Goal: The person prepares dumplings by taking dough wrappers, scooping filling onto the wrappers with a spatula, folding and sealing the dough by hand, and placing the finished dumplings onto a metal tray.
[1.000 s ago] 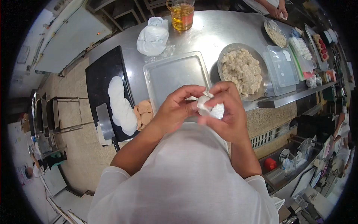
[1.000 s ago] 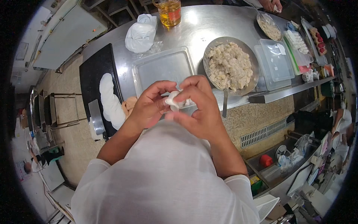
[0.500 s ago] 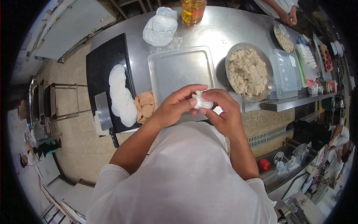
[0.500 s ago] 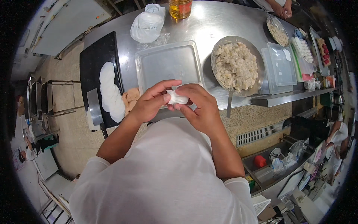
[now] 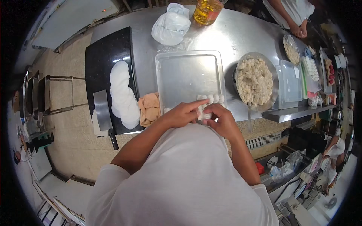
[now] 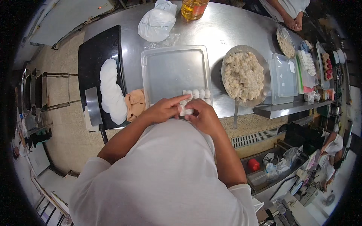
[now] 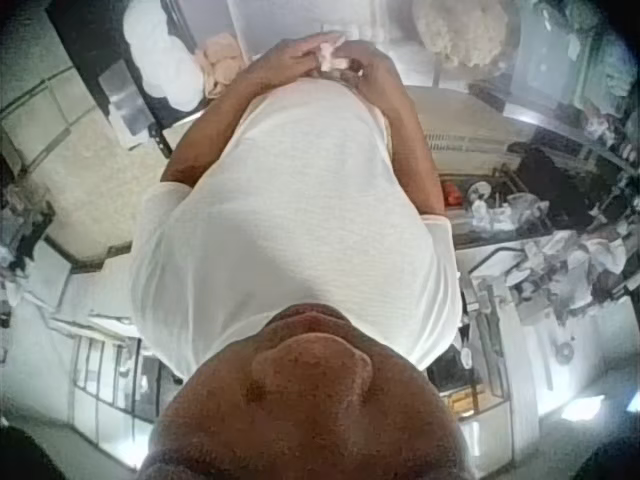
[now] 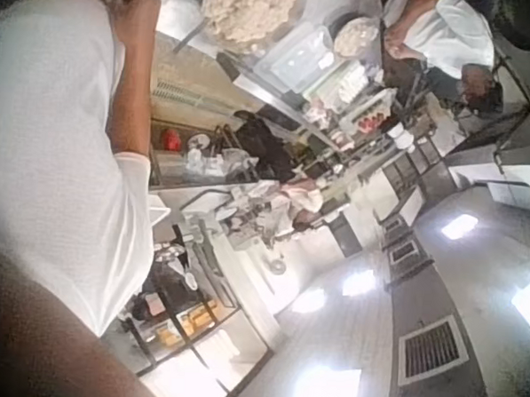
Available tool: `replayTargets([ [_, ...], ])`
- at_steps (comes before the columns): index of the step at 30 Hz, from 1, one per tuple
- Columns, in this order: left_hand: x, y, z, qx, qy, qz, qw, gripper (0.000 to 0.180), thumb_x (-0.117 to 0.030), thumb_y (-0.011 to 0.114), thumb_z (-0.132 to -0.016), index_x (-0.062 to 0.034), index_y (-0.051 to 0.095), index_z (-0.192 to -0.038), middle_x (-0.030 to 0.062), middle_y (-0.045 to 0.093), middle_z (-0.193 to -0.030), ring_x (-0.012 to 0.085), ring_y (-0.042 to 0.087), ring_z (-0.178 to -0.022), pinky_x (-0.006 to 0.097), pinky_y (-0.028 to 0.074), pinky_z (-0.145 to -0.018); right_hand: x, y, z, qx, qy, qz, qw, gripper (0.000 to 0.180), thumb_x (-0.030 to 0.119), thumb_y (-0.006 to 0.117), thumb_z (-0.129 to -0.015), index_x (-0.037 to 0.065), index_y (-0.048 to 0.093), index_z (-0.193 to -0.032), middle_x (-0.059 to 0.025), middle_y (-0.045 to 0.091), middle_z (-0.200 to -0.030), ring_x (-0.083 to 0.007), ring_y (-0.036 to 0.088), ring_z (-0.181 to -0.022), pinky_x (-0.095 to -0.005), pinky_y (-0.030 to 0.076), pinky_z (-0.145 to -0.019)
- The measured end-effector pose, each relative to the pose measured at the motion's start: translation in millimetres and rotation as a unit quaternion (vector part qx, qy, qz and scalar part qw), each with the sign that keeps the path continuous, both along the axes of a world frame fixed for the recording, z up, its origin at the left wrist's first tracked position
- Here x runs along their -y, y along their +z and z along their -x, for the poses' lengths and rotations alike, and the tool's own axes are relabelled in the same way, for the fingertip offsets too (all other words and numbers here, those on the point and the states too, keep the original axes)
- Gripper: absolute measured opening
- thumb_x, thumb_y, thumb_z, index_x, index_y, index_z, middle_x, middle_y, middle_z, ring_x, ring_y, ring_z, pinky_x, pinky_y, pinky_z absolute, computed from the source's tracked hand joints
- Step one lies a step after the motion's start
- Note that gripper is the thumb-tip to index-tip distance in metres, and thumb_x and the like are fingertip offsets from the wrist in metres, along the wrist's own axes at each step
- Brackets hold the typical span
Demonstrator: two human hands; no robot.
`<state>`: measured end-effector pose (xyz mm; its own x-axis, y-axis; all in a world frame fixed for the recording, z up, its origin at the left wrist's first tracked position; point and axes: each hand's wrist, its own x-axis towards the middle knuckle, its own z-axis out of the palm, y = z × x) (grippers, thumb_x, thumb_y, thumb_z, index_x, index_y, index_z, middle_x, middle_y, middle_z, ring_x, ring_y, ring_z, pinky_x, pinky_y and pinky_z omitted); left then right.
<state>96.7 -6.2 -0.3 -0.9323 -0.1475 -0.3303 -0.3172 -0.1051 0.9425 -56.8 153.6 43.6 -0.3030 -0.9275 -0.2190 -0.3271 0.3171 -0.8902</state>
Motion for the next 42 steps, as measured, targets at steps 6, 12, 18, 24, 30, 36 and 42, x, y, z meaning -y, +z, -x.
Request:
replayTargets([
  [6, 48.6, -31.3, 3.2, 0.051, 0.111, 0.113, 0.986, 0.051, -0.019, 0.049, -0.101, -0.0123, 0.042, -0.152, 0.0093, 0.067, -0.098, 0.0193, 0.064, -0.087, 0.034, 0.052, -0.081, 25.8, -39.6, 33.3, -0.105, -0.023, -0.066, 0.992, 0.035, -0.003, 0.072, -0.078, -0.001, 0.066, -0.112, -0.0181, 0.065, -0.108, -0.0286, 0.068, -0.082, -0.0353, 0.055, -0.073],
  [12, 62.2, -51.9, -4.1, 0.030, 0.114, 0.247, 0.962, 0.048, -0.021, 0.056, -0.099, -0.0092, 0.049, -0.144, 0.0163, 0.070, -0.099, 0.0275, 0.068, -0.087, 0.037, 0.053, -0.082, 70.5, -55.6, 25.8, -0.159, 0.078, 0.023, 0.984, 0.029, 0.005, 0.071, -0.080, 0.007, 0.070, -0.109, -0.0150, 0.067, -0.111, -0.0337, 0.065, -0.094, -0.0425, 0.053, -0.083],
  [18, 53.7, -58.8, -7.7, -0.023, 0.118, 0.335, 0.934, 0.046, -0.017, 0.059, -0.095, -0.0085, 0.054, -0.139, 0.0168, 0.070, -0.099, 0.0319, 0.069, -0.089, 0.040, 0.054, -0.081, 72.3, -76.9, 20.4, -0.273, 0.237, -0.122, 0.924, 0.029, 0.006, 0.066, -0.076, 0.010, 0.070, -0.104, -0.0131, 0.065, -0.104, -0.0374, 0.060, -0.104, -0.0460, 0.050, -0.093],
  [24, 54.2, -57.4, -7.7, -0.012, 0.171, 0.284, 0.943, 0.036, -0.016, 0.063, -0.094, -0.0052, 0.062, -0.129, 0.0130, 0.071, -0.097, 0.0235, 0.067, -0.087, 0.037, 0.053, -0.081, 65.9, -66.7, 19.0, -0.270, 0.241, -0.100, 0.927, 0.034, 0.005, 0.067, -0.078, 0.008, 0.067, -0.111, -0.0154, 0.063, -0.109, -0.0376, 0.059, -0.107, -0.0449, 0.050, -0.093],
  [30, 119.1, -50.8, -55.5, -0.014, 0.372, 0.287, 0.883, 0.027, -0.017, 0.070, -0.091, -0.0042, 0.070, -0.115, 0.0104, 0.071, -0.100, 0.0175, 0.065, -0.086, 0.031, 0.052, -0.080, 33.7, -34.7, 12.3, -0.187, 0.021, 0.085, 0.978, 0.031, 0.003, 0.069, -0.084, 0.003, 0.065, -0.115, -0.0173, 0.063, -0.112, -0.0342, 0.063, -0.098, -0.0403, 0.052, -0.081],
  [36, 228.9, -33.4, -130.9, 0.102, 0.227, 0.531, 0.810, 0.025, -0.021, 0.076, -0.083, -0.0016, 0.069, -0.097, 0.0155, 0.069, -0.095, 0.0306, 0.067, -0.089, 0.040, 0.052, -0.080, 12.0, -35.3, 0.6, -0.108, -0.040, 0.099, 0.988, 0.016, 0.004, 0.067, -0.089, 0.000, 0.068, -0.104, -0.0152, 0.067, -0.092, -0.0307, 0.066, -0.081, -0.0369, 0.053, -0.073],
  [42, 259.4, -20.0, -127.8, 0.190, 0.115, 0.444, 0.868, 0.033, -0.028, 0.082, -0.077, -0.0025, 0.062, -0.085, 0.0113, 0.063, -0.083, 0.0223, 0.060, -0.076, 0.037, 0.048, -0.069, 14.5, -33.9, -22.9, -0.109, -0.050, 0.072, 0.990, 0.010, 0.005, 0.067, -0.090, 0.000, 0.069, -0.099, -0.0154, 0.067, -0.089, -0.0300, 0.065, -0.078, -0.0367, 0.052, -0.072],
])
